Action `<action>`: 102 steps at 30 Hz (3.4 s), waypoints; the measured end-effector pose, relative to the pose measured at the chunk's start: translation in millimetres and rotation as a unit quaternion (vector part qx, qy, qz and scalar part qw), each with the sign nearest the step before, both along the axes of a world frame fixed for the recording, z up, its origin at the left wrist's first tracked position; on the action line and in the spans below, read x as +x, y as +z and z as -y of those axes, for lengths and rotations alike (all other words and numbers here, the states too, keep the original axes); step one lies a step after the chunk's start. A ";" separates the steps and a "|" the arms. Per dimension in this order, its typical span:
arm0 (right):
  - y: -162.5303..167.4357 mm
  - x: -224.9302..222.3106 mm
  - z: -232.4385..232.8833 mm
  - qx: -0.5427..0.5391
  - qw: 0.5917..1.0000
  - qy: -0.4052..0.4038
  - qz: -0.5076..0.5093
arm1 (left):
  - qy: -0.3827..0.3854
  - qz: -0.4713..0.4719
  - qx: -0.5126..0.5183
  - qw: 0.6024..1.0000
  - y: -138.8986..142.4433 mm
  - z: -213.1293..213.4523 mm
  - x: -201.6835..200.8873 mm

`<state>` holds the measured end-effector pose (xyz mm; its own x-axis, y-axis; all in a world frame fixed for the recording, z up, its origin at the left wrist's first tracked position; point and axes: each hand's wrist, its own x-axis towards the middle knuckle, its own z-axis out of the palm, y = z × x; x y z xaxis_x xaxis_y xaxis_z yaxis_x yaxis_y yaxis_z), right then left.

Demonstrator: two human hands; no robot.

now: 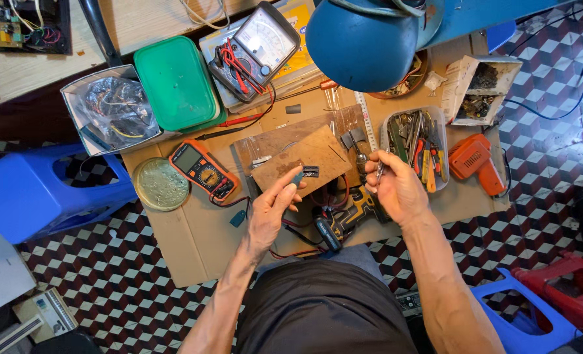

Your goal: The person works on a small electronic component at a cluttered workbench. They use pliers to trim wires, a power drill to make holes in the component, and a metal file to smooth edges. The person also uses a multimeter to test the component.

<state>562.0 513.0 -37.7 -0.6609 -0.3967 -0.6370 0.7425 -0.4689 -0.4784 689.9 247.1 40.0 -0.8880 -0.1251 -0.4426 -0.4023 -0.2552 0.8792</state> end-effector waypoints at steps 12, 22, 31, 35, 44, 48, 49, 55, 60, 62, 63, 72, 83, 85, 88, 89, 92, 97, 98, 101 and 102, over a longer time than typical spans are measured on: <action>64.1 10.9 57.5 0.005 0.996 0.091 0.014 | -0.189 -0.252 -0.470 0.825 57.0 -12.8 -44.6; 64.4 17.9 69.3 0.000 0.988 0.155 0.014 | -0.230 -0.134 -0.506 0.820 69.2 -9.9 -33.7; 67.9 14.5 75.6 0.008 0.990 0.140 0.010 | -0.215 -0.104 -0.487 0.840 61.9 3.4 -33.9; 70.0 14.6 76.9 0.012 0.992 0.128 0.014 | -0.185 -0.108 -0.436 0.874 58.4 6.0 -29.3; 69.2 19.5 79.2 0.029 0.990 0.135 0.009 | -0.119 -0.022 -0.328 0.937 51.6 0.6 -20.5; 70.4 20.1 82.5 0.040 0.987 0.153 0.005 | -0.113 -0.024 -0.345 0.932 50.0 -0.8 -20.1; 70.7 19.7 83.1 0.046 0.986 0.158 0.004 | -0.117 -0.001 -0.343 0.932 49.5 -1.9 -20.2; 70.9 19.2 83.6 0.093 0.982 0.165 -0.016 | -0.106 0.001 -0.341 0.934 44.8 -8.8 -19.6; 69.2 20.6 80.1 0.122 0.979 0.157 -0.053 | -0.088 -0.034 -0.305 0.948 40.7 -13.8 -22.5; 70.2 21.1 77.0 0.147 0.971 0.165 -0.087 | -0.077 0.032 -0.227 0.970 39.6 -16.6 -25.8; 71.0 19.7 75.1 0.145 0.971 0.163 -0.093 | -0.072 0.063 -0.186 0.978 39.0 -18.0 -27.8; 78.0 6.8 74.7 0.189 0.961 0.174 -0.103 | -0.086 0.038 -0.206 0.974 22.2 -8.9 -24.3; 91.6 11.1 78.6 0.197 0.952 0.179 -0.150 | -0.087 0.073 -0.032 0.993 0.0 -7.1 -24.6; 94.4 10.3 81.2 0.189 0.959 0.163 -0.137 | -0.070 0.059 -0.019 0.996 -5.5 -8.4 -26.7; 96.1 11.6 85.1 0.187 0.965 0.132 -0.124 | -0.052 0.051 0.022 0.997 -15.0 -9.7 -26.7; 95.4 11.6 86.6 0.187 0.967 0.122 -0.121 | -0.047 0.046 0.034 0.997 -18.3 -9.4 -26.6; 91.7 11.0 86.9 0.156 0.981 0.075 -0.083 | -0.031 0.043 0.072 0.996 -25.8 -8.7 -24.9; 83.7 15.6 84.0 0.109 0.989 0.068 -0.071 | -0.013 0.041 0.085 0.995 -30.4 -9.2 -24.7; 82.5 17.3 84.4 0.110 0.989 0.073 -0.065 | -0.008 0.041 0.082 0.996 -30.4 -9.8 -25.0; 80.4 25.3 90.1 0.095 0.988 0.081 -0.095 | -0.006 0.044 0.088 0.995 -29.8 -13.5 -26.8; 80.6 26.3 92.4 0.110 0.986 0.075 -0.097 | -0.007 0.044 0.092 0.995 -29.5 -14.8 -28.2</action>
